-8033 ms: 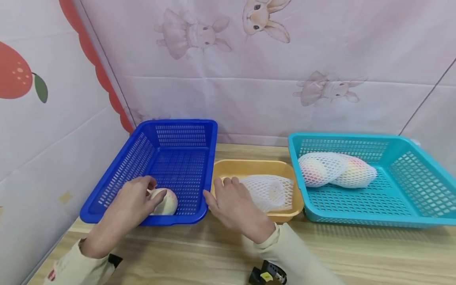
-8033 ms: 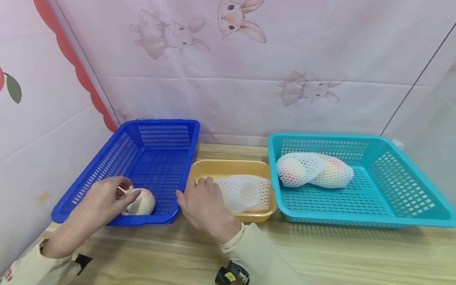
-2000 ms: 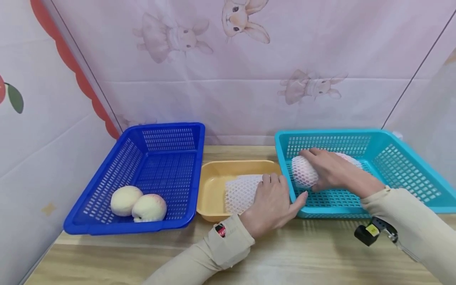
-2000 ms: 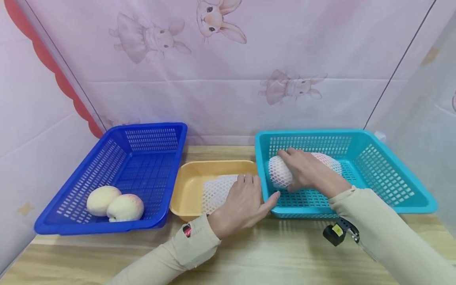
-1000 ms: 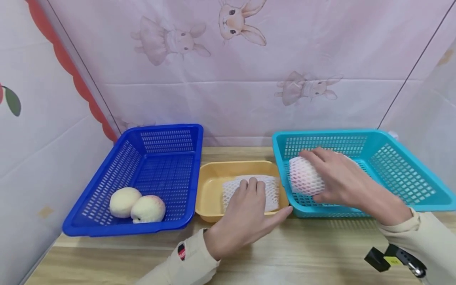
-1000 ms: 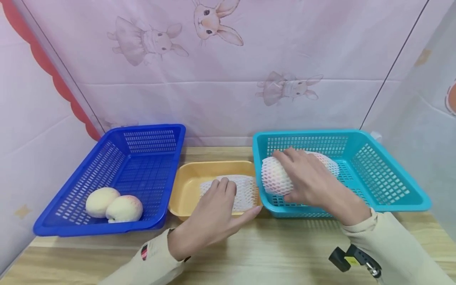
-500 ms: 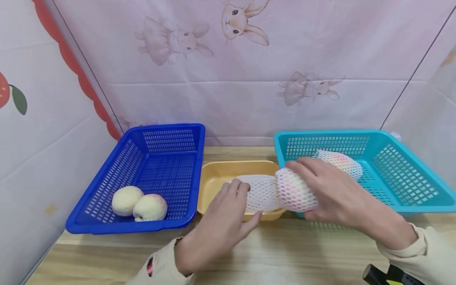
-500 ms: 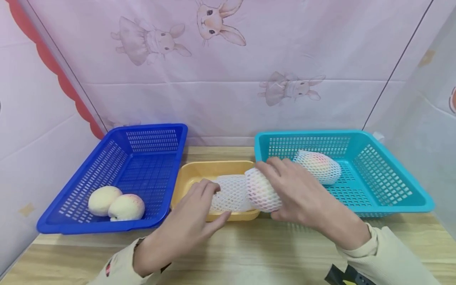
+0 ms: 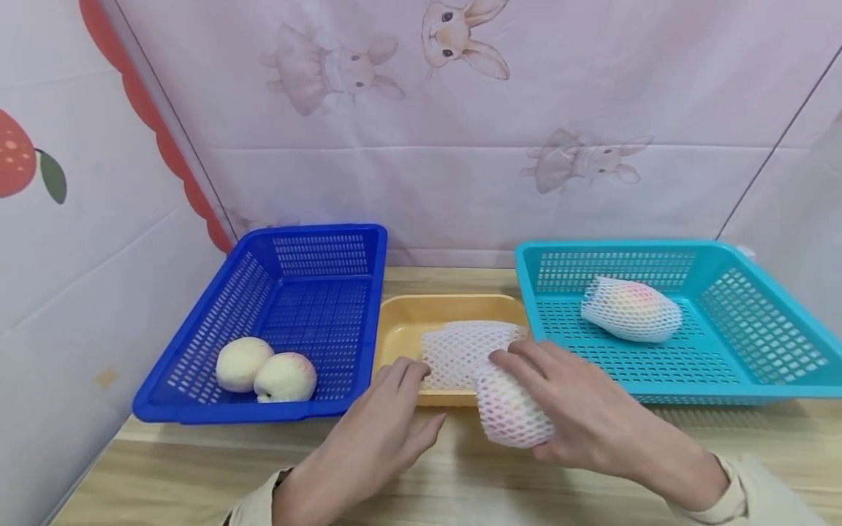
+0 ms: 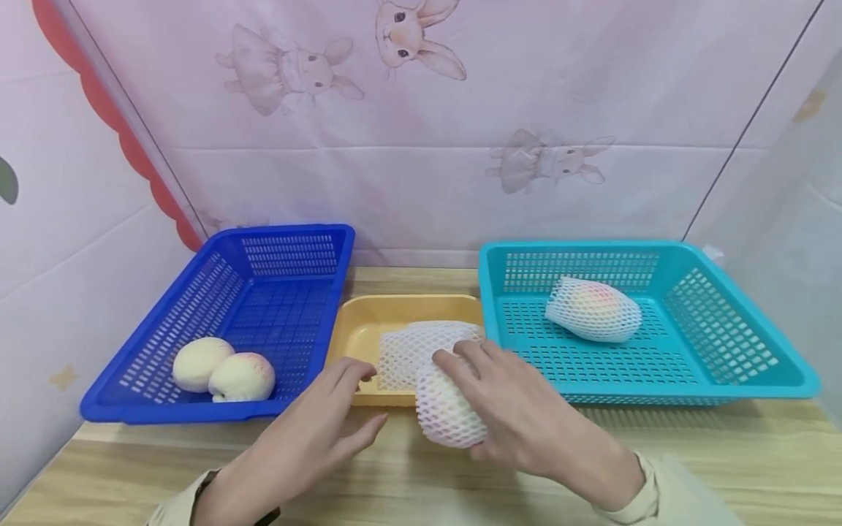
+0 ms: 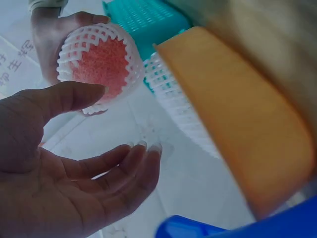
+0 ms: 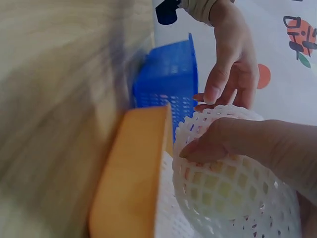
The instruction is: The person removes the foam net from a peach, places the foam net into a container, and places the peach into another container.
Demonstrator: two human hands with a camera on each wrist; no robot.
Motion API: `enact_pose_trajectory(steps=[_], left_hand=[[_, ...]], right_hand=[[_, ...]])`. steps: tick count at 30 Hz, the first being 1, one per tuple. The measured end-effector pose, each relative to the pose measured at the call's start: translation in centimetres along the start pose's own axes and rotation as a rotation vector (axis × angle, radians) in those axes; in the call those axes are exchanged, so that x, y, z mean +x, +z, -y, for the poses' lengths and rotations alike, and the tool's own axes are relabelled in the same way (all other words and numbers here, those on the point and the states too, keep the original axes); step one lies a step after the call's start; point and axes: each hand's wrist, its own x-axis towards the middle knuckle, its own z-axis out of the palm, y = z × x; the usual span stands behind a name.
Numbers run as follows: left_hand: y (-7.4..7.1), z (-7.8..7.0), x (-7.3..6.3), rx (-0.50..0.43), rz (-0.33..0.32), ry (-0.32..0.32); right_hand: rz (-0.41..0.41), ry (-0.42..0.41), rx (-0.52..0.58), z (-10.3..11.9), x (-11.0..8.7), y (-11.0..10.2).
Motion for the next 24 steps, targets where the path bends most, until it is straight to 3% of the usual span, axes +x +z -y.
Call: enact_pose_trajectory(steps=[13, 17, 21, 24], left_hand=[[1.5, 1.1, -2.6, -0.059, 0.094, -0.007], [1.8, 1.4, -3.0, -0.054, 0.118, -0.018], [2.0, 1.8, -3.3, -0.071, 0.178, -0.067], [2.2, 2.0, -3.3, -0.091, 0.225, -0.100]], right_hand=[[0.122, 0.068, 0.090, 2.7, -0.6, 3.0], [0.227, 0.113, 0.171, 3.2, -1.1, 3.6], [0.339, 0.182, 0.241, 3.3, -1.4, 4.1], [0.372, 0.213, 0.268, 3.4, -1.4, 4.4]])
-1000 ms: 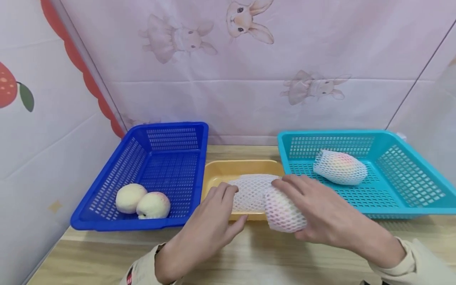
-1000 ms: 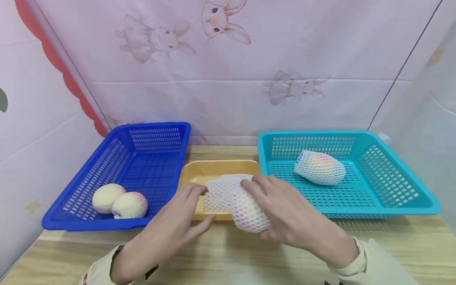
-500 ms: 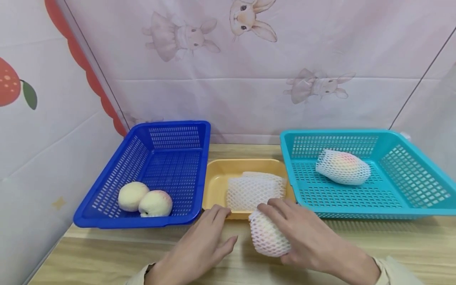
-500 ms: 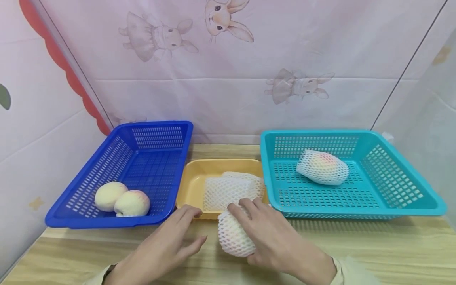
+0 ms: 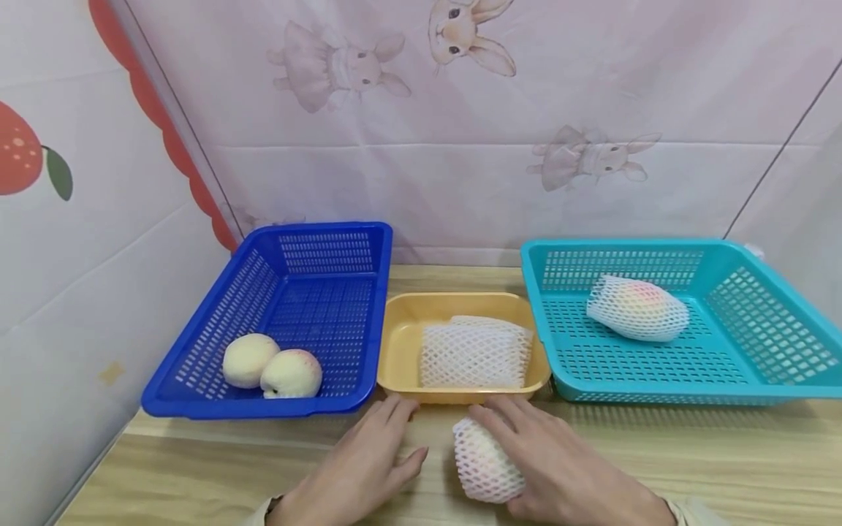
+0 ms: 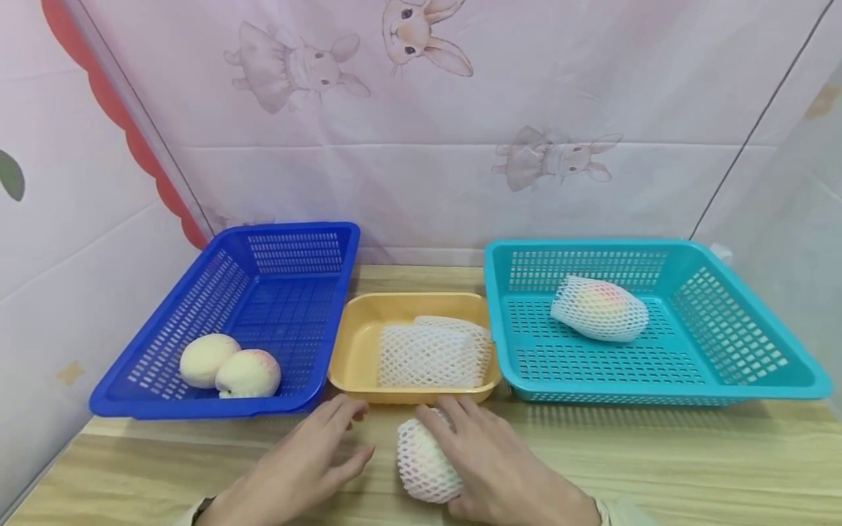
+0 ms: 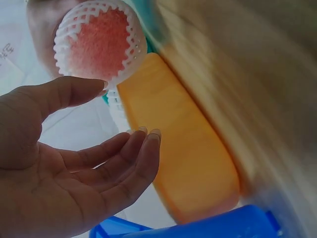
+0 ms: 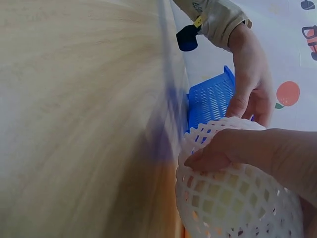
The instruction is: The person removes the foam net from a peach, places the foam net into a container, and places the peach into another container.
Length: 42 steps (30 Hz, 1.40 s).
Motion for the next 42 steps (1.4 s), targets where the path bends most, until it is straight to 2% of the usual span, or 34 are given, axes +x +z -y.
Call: enact_pose_trajectory(steps=[4, 8, 18, 22, 27, 34, 42], left_hand=[[0.5, 0.1, 0.1, -0.022, 0.045, -0.025], [0.8, 0.2, 0.1, -0.023, 0.059, -0.030], [1.0, 0.2, 0.2, -0.008, 0.036, 0.005], [1.0, 0.1, 0.3, 0.012, 0.017, 0.022], [0.9, 0.1, 0.5, 0.034, -0.017, 0.040], [0.8, 0.1, 0.3, 0.040, 0.003, 0.018], [0.6, 0.1, 0.2, 0.029, 0.027, -0.001]], right_hand=[[-0.021, 0.001, 0.017, -0.2, 0.0, 0.5], [-0.058, -0.014, 0.021, -0.3, 0.0, 1.0], [0.029, 0.071, 0.107, -0.1, 0.3, 1.5], [0.023, 0.057, 0.090, -0.1, 0.2, 1.6], [-0.021, 0.007, 0.045, -0.3, -0.3, 1.1], [-0.170, -0.025, 0.015, -0.8, -1.5, 0.1], [-0.167, 0.027, 0.036, -1.1, -2.0, -0.4]])
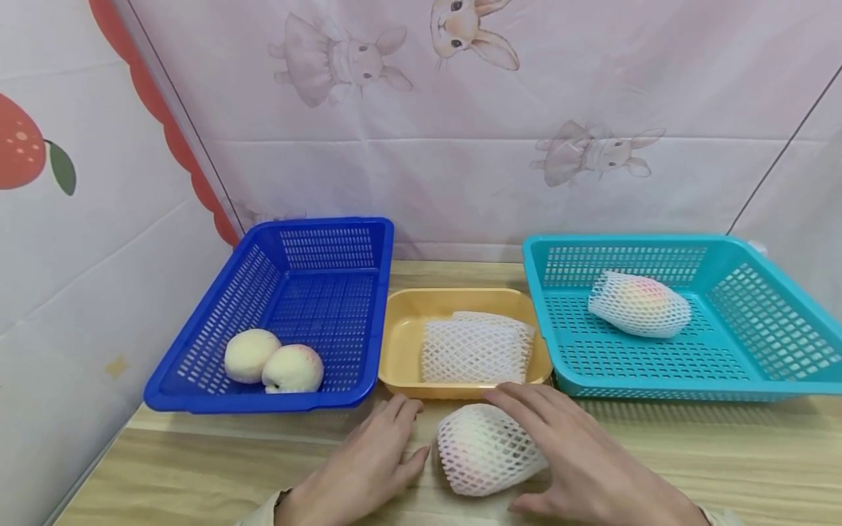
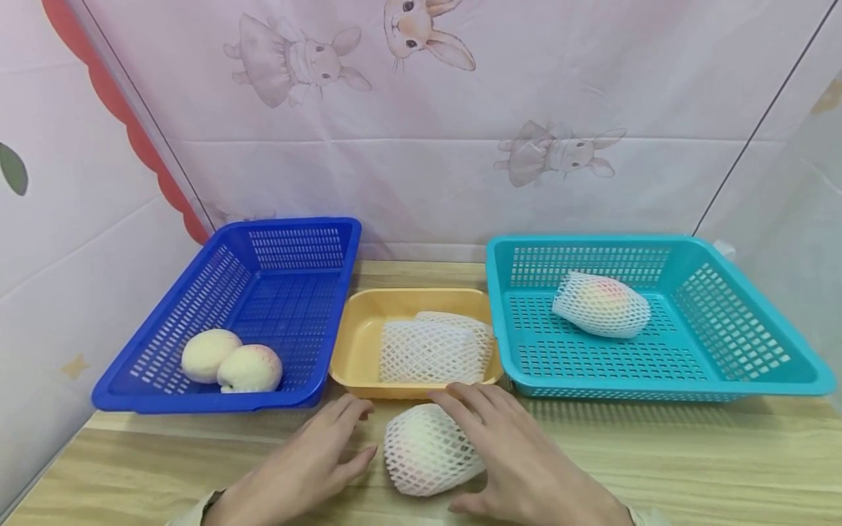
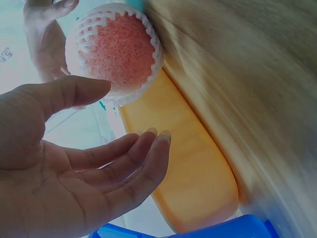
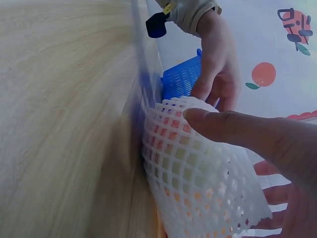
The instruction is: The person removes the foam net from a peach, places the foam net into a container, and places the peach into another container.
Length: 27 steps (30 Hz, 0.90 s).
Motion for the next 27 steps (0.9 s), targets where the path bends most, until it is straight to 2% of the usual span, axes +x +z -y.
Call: enact_pose_trajectory(steps=[20, 27], left_hand=[[-0.25, -0.33, -0.35, -0.001, 0.042, -0.026], [-0.21, -0.30, -0.36, -0.008, 0.064, -0.034]], right_hand=[[-0.089, -0.074, -0.068, -0.45, 0.39, 0.60], [-0.052, -0.049, -0.062, -0.02, 0.79, 0.92]])
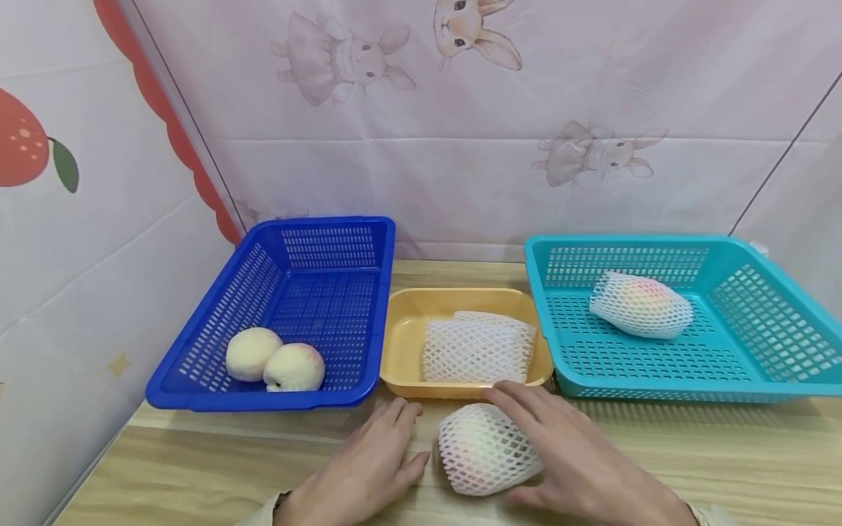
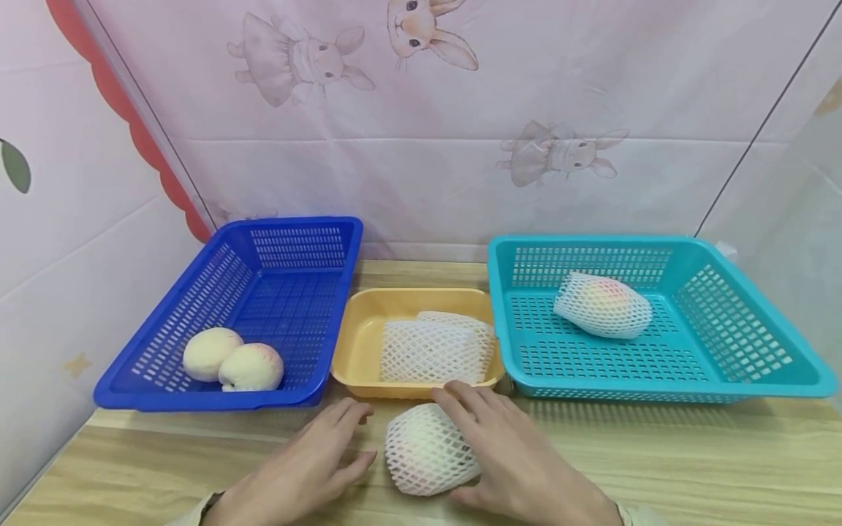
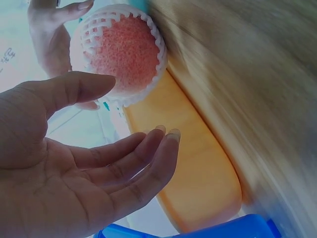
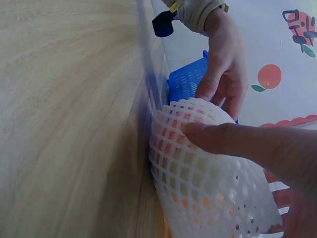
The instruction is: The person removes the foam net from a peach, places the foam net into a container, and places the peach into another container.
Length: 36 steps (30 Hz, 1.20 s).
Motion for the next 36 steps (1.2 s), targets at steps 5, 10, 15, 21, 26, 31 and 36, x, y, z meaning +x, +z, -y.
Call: enact_pose_trajectory(steps=[5, 10, 15, 21, 26, 31, 36], left_hand=[[0.3, 0.0, 0.2, -0.004, 0.003, 0.022], [0.4, 0.0, 0.2, 0.001, -0.001, 0.032], [0.5, 0.0, 0.3, -0.022, 0.015, 0.032], [0.6, -0.4, 0.4, -0.033, 0.055, 0.017], [0.8, -0.8, 0.7, -0.039, 0.041, 0.049], [0.7, -0.9, 0.7, -0.039, 0.004, 0.084], [0.3, -1.0, 0.8, -0.065, -0.015, 0.113]], right_hand=[[0.087, 0.021, 0.033, 0.3, 0.4, 0.2], [0.083, -0.019, 0.014, 0.2, 0.6, 0.9], [0.104, -0.023, 0.034, 0.1, 0.9, 1.4], [0.065, -0.043, 0.049, 0.0, 1.1, 1.9], [-0.007, -0.059, 0.065, -0.1, 1.3, 2.2], [-0.054, -0.046, 0.075, 0.1, 1.3, 1.7], [-0.112, -0.040, 0.064, 0.3, 1.4, 0.8]])
